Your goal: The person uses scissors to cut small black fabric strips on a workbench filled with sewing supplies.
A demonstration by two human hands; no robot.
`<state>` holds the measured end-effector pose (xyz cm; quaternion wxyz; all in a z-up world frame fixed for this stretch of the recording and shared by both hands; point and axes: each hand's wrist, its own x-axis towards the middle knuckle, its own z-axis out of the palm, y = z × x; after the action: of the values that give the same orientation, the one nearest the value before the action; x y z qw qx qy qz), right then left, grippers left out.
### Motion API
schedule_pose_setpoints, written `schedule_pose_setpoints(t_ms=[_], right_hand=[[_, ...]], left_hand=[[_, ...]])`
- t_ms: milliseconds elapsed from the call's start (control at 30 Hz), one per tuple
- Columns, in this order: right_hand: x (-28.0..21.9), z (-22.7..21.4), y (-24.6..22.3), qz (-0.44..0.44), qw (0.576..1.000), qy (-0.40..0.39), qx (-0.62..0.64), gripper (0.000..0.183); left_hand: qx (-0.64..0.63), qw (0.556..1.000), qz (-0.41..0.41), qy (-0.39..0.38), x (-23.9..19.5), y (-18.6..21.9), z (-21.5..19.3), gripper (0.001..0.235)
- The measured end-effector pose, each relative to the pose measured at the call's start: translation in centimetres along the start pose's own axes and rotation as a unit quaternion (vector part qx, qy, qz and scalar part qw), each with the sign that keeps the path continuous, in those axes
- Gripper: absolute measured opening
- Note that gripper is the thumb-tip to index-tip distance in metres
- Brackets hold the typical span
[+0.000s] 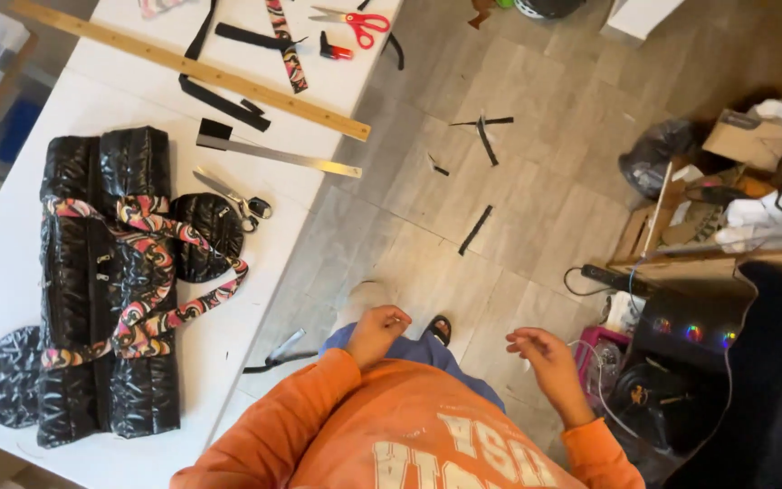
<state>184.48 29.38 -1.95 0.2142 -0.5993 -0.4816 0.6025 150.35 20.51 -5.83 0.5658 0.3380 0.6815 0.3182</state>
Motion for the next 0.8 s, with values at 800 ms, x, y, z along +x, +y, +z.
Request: schedule_pose_setpoints(t_ms=[800], right_hand=[[20.2,22.4,-21.8,0.066,0.956,-0.220,-0.185,0.024]], left_hand=[[0.119,0.981,-0.082,0.133,18.3,-0.7,-26.3,0.025]])
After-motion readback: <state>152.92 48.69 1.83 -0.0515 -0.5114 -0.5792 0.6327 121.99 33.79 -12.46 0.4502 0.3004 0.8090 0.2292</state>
